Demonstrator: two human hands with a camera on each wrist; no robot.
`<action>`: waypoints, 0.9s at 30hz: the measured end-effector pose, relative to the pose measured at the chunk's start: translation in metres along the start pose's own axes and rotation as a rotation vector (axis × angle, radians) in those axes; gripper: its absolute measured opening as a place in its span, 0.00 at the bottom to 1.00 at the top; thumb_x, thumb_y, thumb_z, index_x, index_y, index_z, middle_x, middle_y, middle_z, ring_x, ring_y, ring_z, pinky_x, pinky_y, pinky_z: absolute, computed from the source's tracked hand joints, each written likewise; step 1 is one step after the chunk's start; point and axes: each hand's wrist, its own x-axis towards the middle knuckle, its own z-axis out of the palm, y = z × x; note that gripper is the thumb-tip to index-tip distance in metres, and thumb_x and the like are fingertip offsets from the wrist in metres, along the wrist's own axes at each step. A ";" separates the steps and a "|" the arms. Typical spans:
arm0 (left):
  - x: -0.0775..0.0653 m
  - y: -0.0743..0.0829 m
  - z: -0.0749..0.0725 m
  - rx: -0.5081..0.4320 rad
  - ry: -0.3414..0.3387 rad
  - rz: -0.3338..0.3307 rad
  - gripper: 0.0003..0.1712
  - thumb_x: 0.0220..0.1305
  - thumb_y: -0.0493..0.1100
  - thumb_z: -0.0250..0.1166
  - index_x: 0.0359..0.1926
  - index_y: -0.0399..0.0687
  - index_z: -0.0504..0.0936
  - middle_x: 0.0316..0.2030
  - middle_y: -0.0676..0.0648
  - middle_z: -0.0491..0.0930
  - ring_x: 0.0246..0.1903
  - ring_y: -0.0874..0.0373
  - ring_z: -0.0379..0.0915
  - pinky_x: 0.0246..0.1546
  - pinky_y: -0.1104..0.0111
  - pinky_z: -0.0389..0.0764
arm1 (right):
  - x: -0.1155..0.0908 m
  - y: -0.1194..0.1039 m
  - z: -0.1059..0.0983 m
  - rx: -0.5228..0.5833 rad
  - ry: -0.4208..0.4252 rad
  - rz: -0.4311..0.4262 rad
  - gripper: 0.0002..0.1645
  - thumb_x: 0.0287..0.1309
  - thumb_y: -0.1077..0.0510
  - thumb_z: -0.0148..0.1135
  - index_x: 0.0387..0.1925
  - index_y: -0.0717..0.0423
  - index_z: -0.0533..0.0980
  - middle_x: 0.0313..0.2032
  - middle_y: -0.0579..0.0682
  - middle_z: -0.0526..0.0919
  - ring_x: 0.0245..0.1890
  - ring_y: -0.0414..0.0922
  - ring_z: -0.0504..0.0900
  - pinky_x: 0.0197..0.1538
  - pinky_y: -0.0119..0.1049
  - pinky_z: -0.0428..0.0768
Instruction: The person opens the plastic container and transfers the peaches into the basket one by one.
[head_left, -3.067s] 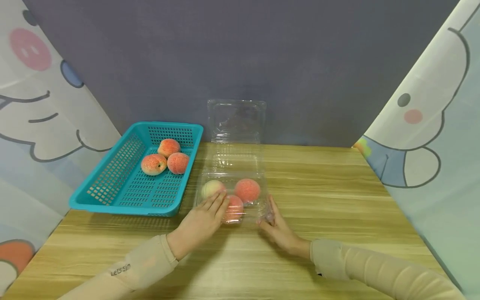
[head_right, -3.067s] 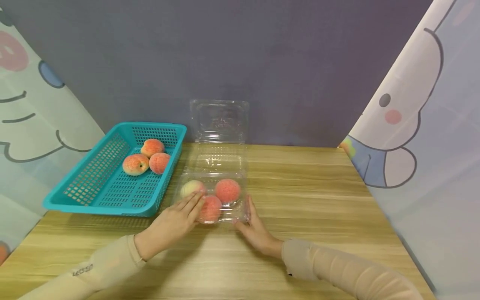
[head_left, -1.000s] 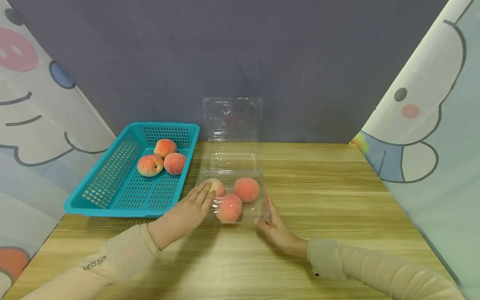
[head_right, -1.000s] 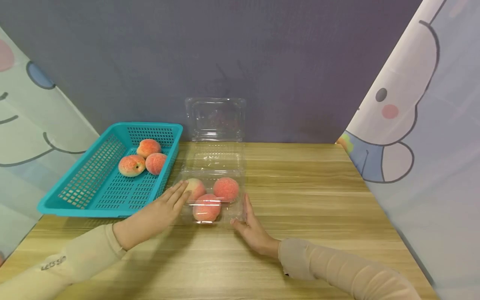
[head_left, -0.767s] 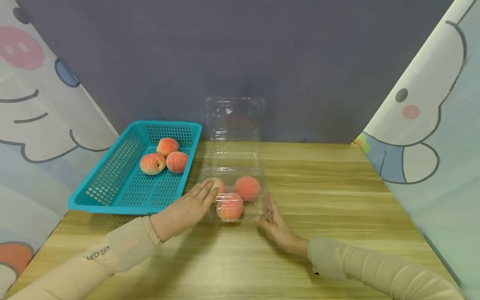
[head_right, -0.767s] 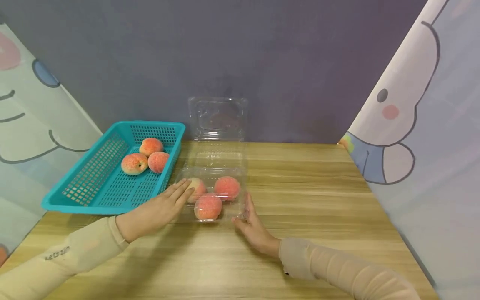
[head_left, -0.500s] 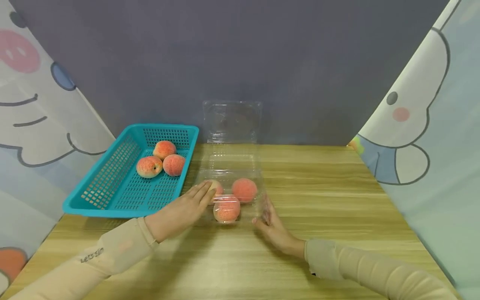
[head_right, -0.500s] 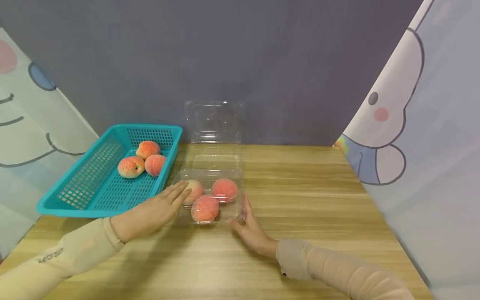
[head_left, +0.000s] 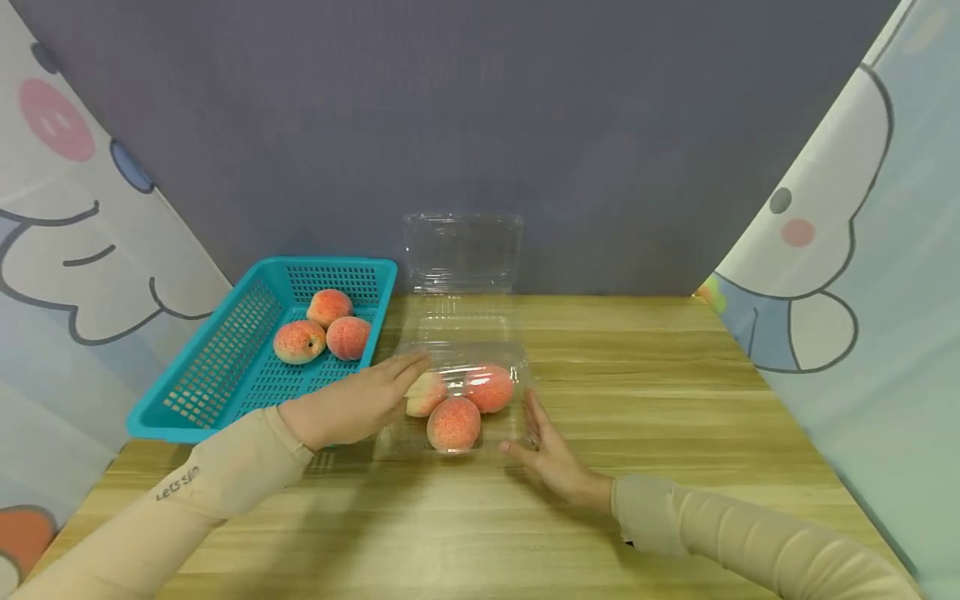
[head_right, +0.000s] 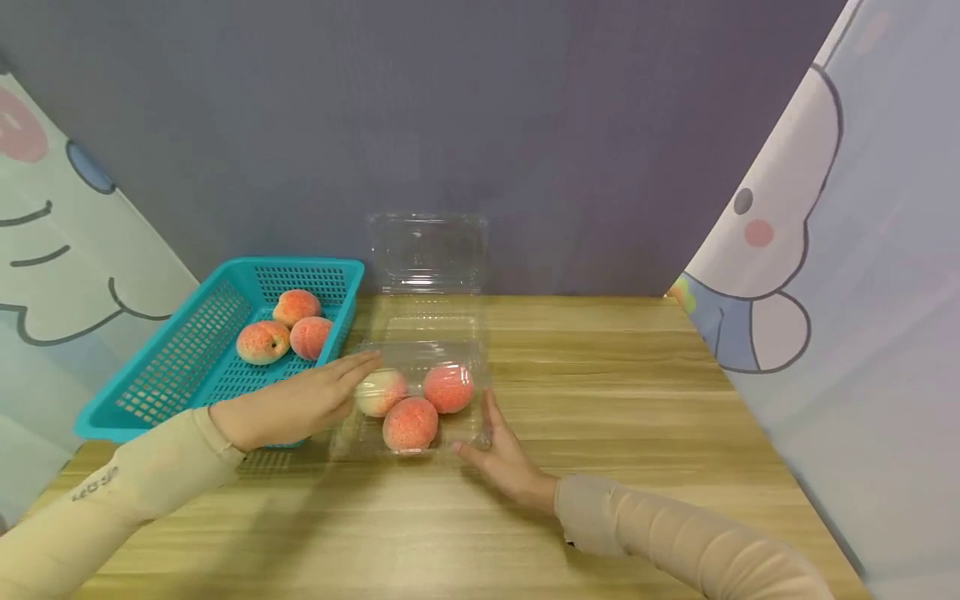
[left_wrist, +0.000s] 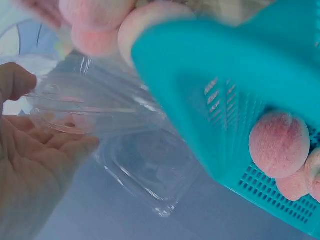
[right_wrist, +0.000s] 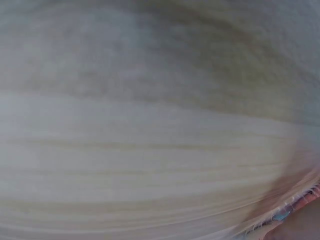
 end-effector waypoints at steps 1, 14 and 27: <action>0.003 -0.002 -0.004 -0.055 -0.006 -0.019 0.31 0.61 0.33 0.54 0.64 0.28 0.56 0.63 0.31 0.60 0.62 0.39 0.59 0.58 0.54 0.69 | 0.000 0.000 0.000 -0.005 -0.003 -0.004 0.56 0.56 0.60 0.60 0.70 0.57 0.30 0.71 0.57 0.35 0.70 0.54 0.39 0.69 0.50 0.44; 0.033 -0.039 -0.038 -0.316 -0.002 -0.166 0.29 0.68 0.36 0.46 0.69 0.40 0.53 0.68 0.38 0.53 0.67 0.45 0.52 0.61 0.53 0.64 | 0.002 -0.002 -0.001 0.004 -0.007 -0.003 0.55 0.58 0.63 0.58 0.69 0.60 0.28 0.71 0.56 0.35 0.71 0.54 0.38 0.70 0.49 0.44; 0.067 -0.068 -0.048 -0.283 0.043 -0.238 0.27 0.67 0.32 0.40 0.67 0.41 0.60 0.63 0.39 0.64 0.18 0.57 0.58 0.41 0.60 0.66 | 0.003 0.001 -0.003 0.017 0.017 -0.014 0.56 0.56 0.62 0.59 0.70 0.61 0.30 0.71 0.56 0.35 0.71 0.53 0.37 0.70 0.49 0.43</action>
